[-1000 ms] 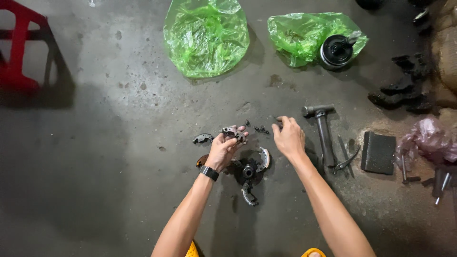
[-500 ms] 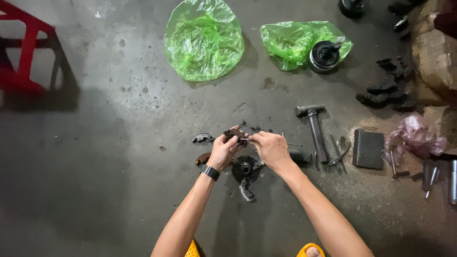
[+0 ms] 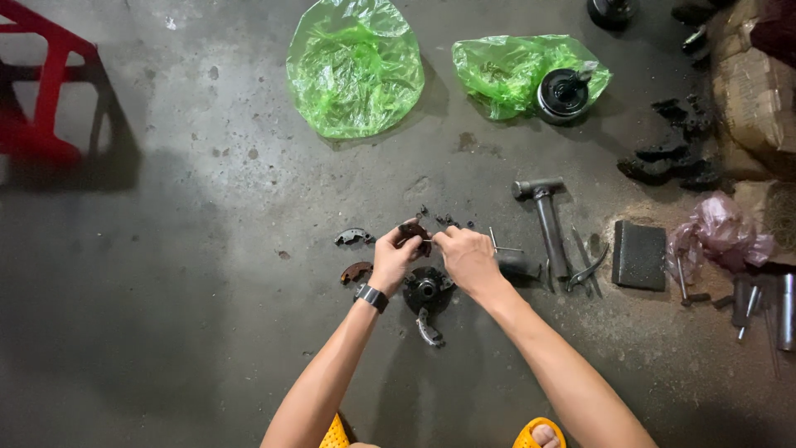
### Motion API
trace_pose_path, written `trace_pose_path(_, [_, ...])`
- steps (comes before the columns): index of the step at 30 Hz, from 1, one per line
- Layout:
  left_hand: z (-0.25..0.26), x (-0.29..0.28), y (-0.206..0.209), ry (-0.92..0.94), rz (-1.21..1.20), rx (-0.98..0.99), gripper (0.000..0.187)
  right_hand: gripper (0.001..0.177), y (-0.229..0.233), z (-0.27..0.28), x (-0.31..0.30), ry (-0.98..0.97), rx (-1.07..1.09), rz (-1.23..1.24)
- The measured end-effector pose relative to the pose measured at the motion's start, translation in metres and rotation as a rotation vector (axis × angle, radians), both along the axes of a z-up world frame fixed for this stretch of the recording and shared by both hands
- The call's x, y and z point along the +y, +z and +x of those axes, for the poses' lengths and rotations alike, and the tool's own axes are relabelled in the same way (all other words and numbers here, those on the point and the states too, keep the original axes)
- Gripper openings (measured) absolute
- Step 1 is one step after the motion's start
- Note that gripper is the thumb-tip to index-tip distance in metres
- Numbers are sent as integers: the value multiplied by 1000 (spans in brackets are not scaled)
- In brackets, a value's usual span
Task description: The person sits on the floor and disassembles a mechanical part using a hammer and pliers. They remove small components and separate the main housing into pieces, placing the parts on the floor.
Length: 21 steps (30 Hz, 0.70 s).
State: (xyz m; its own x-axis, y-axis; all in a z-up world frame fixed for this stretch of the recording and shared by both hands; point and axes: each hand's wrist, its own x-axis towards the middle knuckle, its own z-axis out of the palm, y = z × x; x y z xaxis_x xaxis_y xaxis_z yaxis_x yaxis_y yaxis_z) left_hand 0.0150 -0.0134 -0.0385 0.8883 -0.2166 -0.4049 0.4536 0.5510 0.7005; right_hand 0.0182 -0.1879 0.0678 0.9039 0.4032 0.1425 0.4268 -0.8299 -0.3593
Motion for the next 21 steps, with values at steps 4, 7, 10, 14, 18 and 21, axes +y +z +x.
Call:
trace_pose_path(4, [1,-4,14,44,365,-179,44,7,0,-2,2,-35,96,-62])
trace_pose_path(7, [3,1,25,34,387,-76,39,12,14,2,-1,-89,257,141])
trace_pose_path(10, [5,2,24,5,368,33,37,15,-13,1,-4,-88,330,156])
trace_pose_path(14, [6,1,17,-5,666,-186,31,19,3,-2,2,-94,188,160])
trace_pose_path(18, [13,17,30,-151,135,132,29,27,8,6,-7,-143,480,343])
trace_pose_path(21, [12,13,21,-133,186,76,30,40,23,7,4,-177,440,265])
